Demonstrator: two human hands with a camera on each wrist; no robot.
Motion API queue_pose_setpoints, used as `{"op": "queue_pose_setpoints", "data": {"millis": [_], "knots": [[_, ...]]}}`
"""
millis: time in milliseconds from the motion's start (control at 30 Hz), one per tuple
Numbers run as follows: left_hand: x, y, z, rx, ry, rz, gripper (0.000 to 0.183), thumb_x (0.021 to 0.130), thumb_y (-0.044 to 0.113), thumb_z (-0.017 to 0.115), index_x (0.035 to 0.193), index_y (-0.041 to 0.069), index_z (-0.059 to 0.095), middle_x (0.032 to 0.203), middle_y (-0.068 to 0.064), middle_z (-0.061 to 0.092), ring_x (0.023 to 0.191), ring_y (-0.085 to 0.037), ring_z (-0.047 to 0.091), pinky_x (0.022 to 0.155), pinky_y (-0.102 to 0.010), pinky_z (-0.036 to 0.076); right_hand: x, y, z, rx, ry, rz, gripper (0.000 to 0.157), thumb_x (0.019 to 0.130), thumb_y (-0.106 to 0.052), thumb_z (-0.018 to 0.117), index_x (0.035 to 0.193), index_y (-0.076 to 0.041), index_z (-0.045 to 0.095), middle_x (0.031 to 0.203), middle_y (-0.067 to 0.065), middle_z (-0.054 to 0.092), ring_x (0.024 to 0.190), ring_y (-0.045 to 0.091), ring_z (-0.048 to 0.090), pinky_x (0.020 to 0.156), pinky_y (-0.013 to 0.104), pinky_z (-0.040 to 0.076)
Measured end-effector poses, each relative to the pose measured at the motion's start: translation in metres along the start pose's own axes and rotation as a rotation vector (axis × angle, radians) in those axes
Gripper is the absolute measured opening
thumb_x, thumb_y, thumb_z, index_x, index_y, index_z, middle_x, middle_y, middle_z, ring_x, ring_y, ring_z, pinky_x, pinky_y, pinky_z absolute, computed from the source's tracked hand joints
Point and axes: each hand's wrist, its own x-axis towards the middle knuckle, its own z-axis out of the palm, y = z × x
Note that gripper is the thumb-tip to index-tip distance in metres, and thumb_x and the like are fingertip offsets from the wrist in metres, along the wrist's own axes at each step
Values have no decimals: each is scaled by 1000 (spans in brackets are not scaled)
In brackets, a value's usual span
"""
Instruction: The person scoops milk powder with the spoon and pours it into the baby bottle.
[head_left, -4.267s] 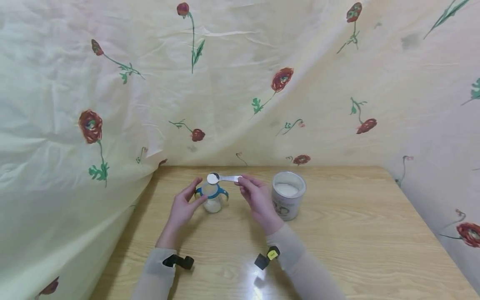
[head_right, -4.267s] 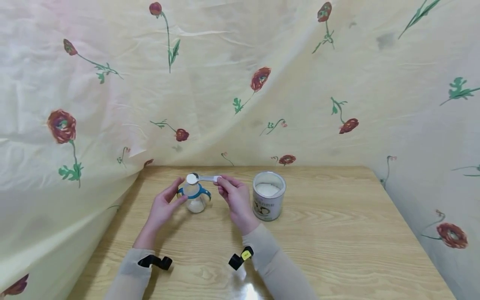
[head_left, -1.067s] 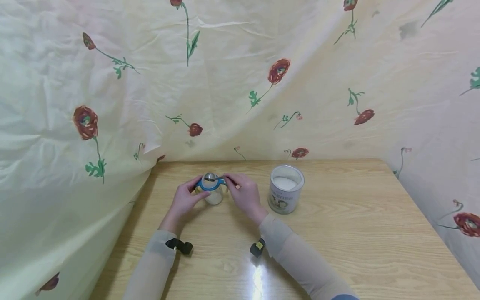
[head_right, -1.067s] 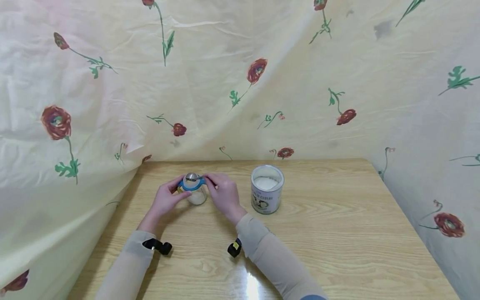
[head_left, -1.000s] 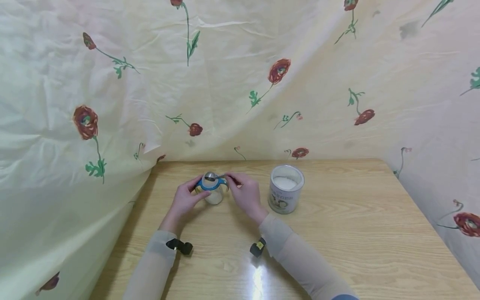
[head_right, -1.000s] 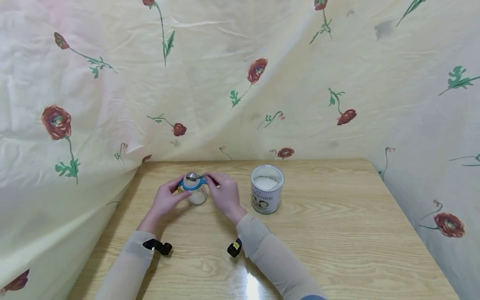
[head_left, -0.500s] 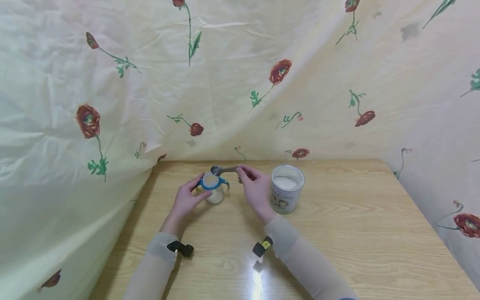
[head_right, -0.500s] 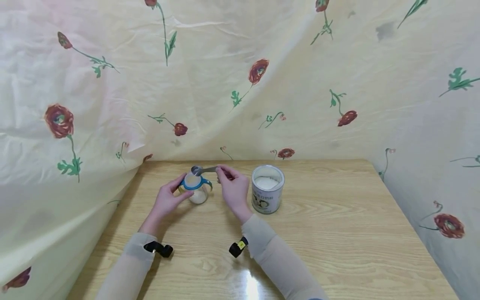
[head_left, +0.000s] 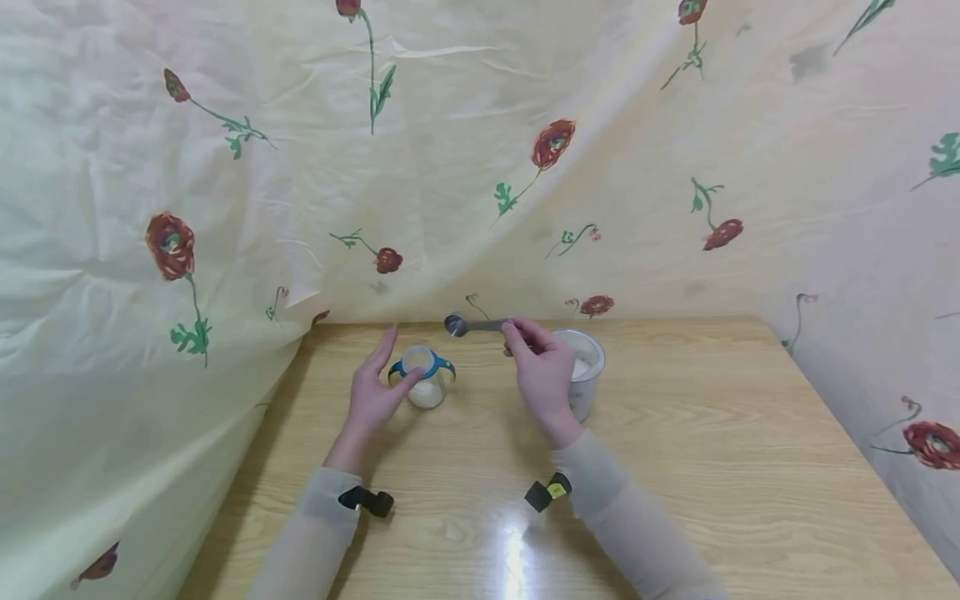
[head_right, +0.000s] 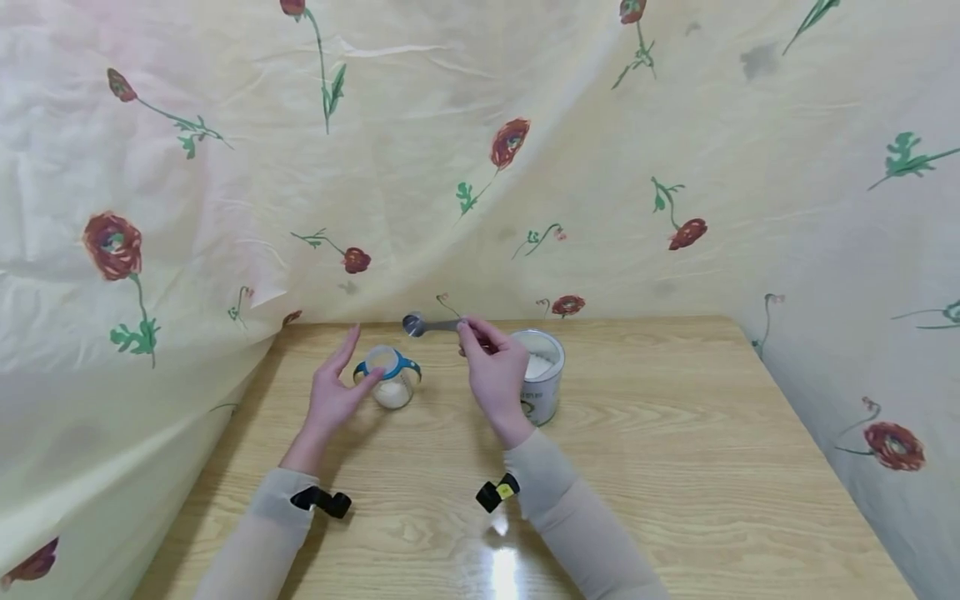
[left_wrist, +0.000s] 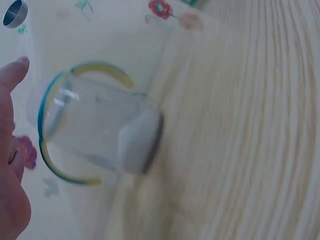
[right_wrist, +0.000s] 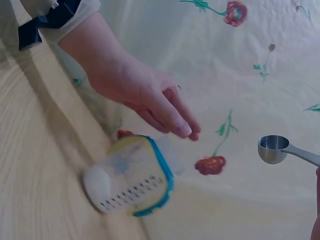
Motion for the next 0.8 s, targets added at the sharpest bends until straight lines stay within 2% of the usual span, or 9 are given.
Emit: {"op": "queue_pose_setpoints", "data": {"millis": [133,300,500,567,633,667,733,800], "knots": [[1,12,10,-2,34,142,83,92,13,86,161,-1,42,169,-14,37,157,-34,34,128,-46,30,3,-6,-16,-36,35,-32,20,100,-19,80,111,-2,82,92,9,79,75,15,70,69,23,62],[4,29,25,-14,55,314,82,87,2,87,157,-6,45,165,-22,42,153,-43,38,128,-39,30,11,-9,-40,-37,77,-151,13,98,-5,79,106,5,81,93,15,80,70,11,71,67,21,63],[7,47,51,-47,53,447,84,86,3,87,157,-8,44,163,-24,43,152,-44,40,128,-42,31,22,-8,-75,-76,126,-203,15,98,-6,79,110,4,81,93,-2,81,71,8,71,67,20,62],[8,52,61,-38,53,479,83,85,6,87,156,-9,45,162,-25,44,150,-45,42,127,-44,34,25,-6,-87,-96,141,-207,16,98,-7,79,110,3,81,91,-2,80,71,8,71,67,19,62],[8,56,72,-60,30,482,82,86,7,86,155,-10,45,161,-26,44,149,-44,43,126,-46,35,26,-5,-99,-98,151,-202,17,98,-6,79,111,6,80,92,1,81,70,8,70,67,19,62],[8,58,77,-75,9,462,82,87,7,86,156,-9,45,162,-24,43,150,-43,43,125,-48,36,27,-4,-105,-105,155,-191,18,98,-6,79,111,7,79,92,3,81,70,7,70,68,18,61],[5,61,88,-92,-41,383,82,89,12,85,158,-5,44,165,-17,43,151,-39,43,125,-51,35,26,-1,-117,-117,162,-170,19,99,-4,78,111,10,78,93,5,81,70,5,70,68,18,61],[2,63,100,-122,-107,269,82,93,19,84,162,1,43,168,-8,40,153,-35,41,126,-52,34,24,2,-129,-121,161,-148,18,98,0,76,111,12,77,94,3,81,71,5,70,69,17,61]]}}
